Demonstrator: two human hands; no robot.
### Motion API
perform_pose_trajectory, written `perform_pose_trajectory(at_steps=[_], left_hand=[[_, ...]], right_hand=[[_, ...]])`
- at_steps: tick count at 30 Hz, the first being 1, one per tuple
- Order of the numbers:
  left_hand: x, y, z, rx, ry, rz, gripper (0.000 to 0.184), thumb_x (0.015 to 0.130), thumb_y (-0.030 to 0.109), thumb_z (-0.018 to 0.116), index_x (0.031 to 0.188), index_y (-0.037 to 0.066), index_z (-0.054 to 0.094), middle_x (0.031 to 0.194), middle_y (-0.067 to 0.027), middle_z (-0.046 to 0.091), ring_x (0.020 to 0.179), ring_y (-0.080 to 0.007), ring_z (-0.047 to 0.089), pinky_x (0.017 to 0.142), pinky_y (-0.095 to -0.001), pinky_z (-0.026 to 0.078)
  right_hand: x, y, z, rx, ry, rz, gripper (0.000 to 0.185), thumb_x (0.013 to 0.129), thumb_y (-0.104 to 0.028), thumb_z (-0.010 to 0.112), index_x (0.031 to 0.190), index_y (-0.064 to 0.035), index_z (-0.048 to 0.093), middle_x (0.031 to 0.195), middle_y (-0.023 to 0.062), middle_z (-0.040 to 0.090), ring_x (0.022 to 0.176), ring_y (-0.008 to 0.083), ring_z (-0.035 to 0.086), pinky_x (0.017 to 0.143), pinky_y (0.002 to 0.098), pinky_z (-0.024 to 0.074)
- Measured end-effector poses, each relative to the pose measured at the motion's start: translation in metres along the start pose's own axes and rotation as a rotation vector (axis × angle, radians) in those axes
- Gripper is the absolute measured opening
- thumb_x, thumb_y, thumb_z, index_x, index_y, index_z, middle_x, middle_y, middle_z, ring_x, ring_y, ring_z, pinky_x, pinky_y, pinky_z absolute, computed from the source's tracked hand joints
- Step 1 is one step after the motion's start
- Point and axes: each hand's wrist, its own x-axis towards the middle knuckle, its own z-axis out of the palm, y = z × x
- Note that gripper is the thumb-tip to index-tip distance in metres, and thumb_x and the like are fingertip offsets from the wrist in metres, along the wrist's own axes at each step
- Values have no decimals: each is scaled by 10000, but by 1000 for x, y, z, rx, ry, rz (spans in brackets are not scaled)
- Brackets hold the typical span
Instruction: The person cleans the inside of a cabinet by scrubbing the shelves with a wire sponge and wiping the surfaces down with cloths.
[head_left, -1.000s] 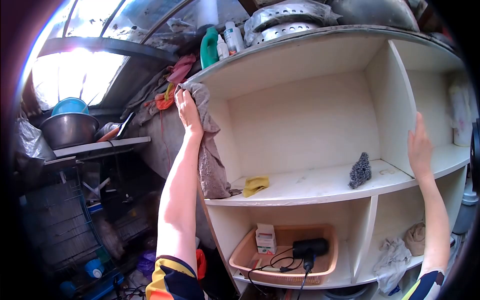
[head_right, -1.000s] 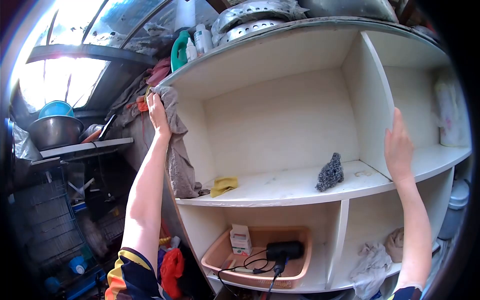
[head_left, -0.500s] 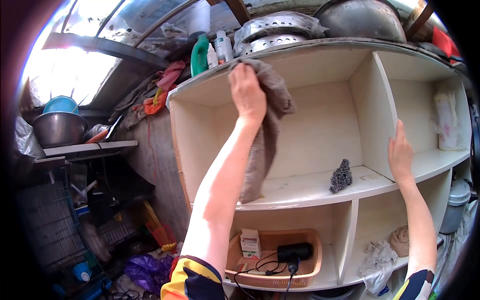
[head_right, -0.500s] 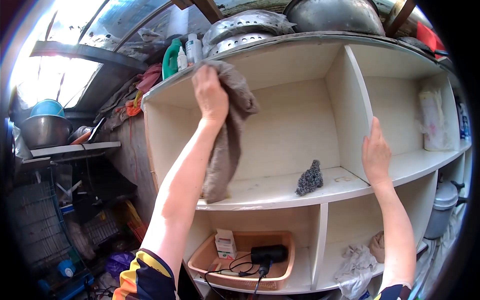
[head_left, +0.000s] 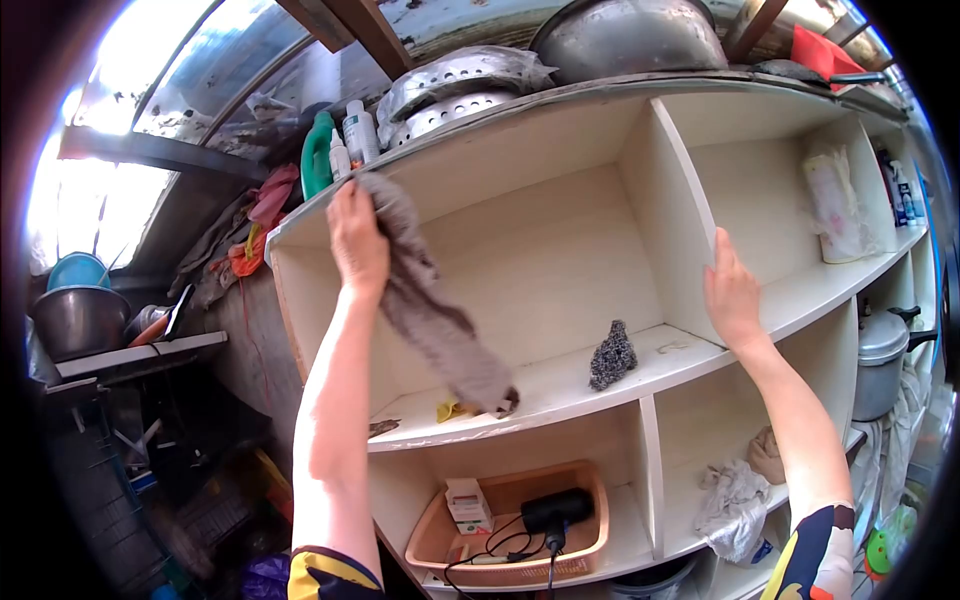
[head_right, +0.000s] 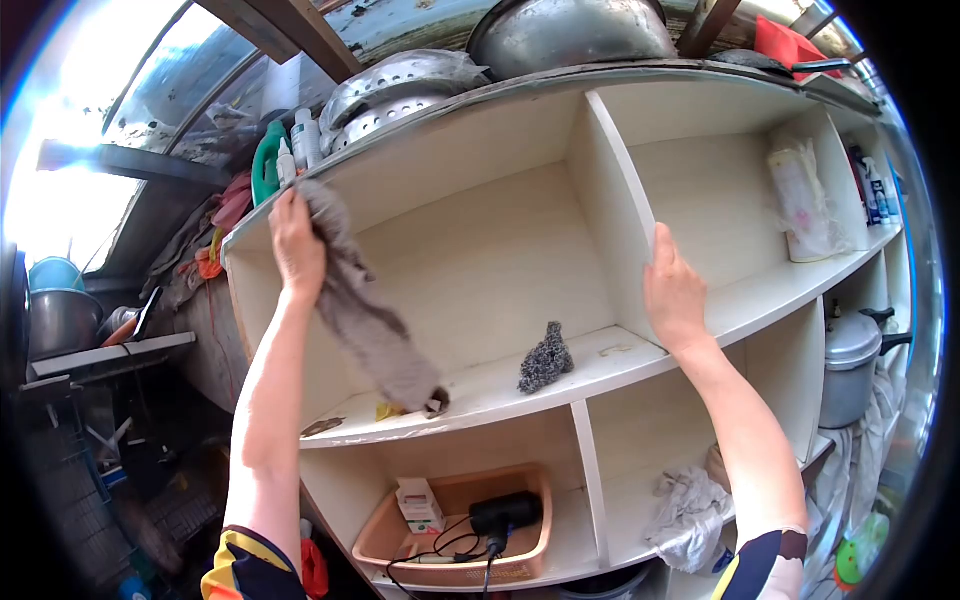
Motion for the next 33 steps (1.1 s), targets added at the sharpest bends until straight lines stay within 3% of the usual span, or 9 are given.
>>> perform_pose_trajectory(at_steps=[1, 6, 10, 14, 19, 23, 25, 31, 33], left_hand=[[-6, -16, -8, 15, -2, -41, 509, 732, -160, 515, 1229, -58, 555, 1283, -196, 537, 1211, -389, 494, 1044, -424, 407], [-30, -95, -11, 272, 37, -167, 378, 901, -25, 492, 1275, -39, 541, 1341, -196, 518, 1234, -368, 488, 1041, -417, 408], [-31, -86, -3, 277, 117, -232, 356, 902, -12, 508, 1251, -47, 567, 1320, -207, 536, 1222, -372, 499, 1040, -425, 405], [-3, 21, 14, 2, 125, -54, 404, 797, -107, 512, 1190, -60, 594, 1287, -195, 546, 1203, -390, 493, 1029, -432, 411], [43, 143, 49, -196, 143, 86, 428, 752, -101, 545, 1167, -23, 613, 1254, -131, 559, 1178, -359, 487, 1033, -417, 411], [57, 191, 62, -242, 154, 43, 427, 757, -90, 556, 1173, -10, 611, 1267, -110, 547, 1176, -340, 483, 1016, -399, 430], [66, 211, 66, -296, 145, 189, 412, 772, -81, 545, 1171, -6, 612, 1255, -97, 553, 1167, -320, 488, 1002, -388, 442], [101, 289, 89, -263, 167, 314, 349, 804, 44, 585, 1149, 27, 636, 1225, -51, 575, 1129, -259, 519, 965, -338, 469], [109, 311, 99, -200, 118, 225, 370, 807, 66, 597, 1174, 32, 632, 1234, -34, 572, 1132, -248, 518, 950, -340, 472]], right_hand=[[1, 0, 0, -2, 3, -2, 518, 866, -12, 557, 1353, -3, 380, 1090, 218, 637, 912, 426, 636, 752, 504, 518], [0, 0, 0, 38, 7, -17, 535, 838, 9, 557, 1345, -1, 387, 1067, 214, 640, 894, 420, 634, 720, 497, 518], [1, -1, 4, 78, 50, -29, 529, 830, 16, 554, 1334, 4, 393, 1045, 213, 641, 878, 413, 634, 703, 490, 519], [0, 2, 7, 69, 93, -56, 503, 842, 7, 551, 1322, 17, 402, 1001, 207, 640, 838, 405, 639, 678, 484, 522], [0, 2, 4, 56, 88, -85, 462, 851, 13, 538, 1296, 48, 418, 971, 202, 641, 808, 398, 645, 652, 473, 526], [0, -1, 1, 68, 81, -78, 433, 855, 32, 517, 1278, 61, 426, 965, 202, 639, 806, 388, 649, 644, 456, 534], [1, -2, 0, 57, 58, -61, 428, 855, 37, 512, 1273, 61, 426, 971, 201, 636, 809, 384, 651, 642, 453, 537], [-1, -3, -1, 99, 63, -78, 411, 851, 41, 517, 1251, 59, 428, 992, 190, 625, 830, 366, 651, 649, 456, 541], [-1, -3, 0, 71, 60, -62, 409, 855, 46, 515, 1255, 57, 428, 1002, 190, 625, 853, 364, 648, 667, 454, 541]])
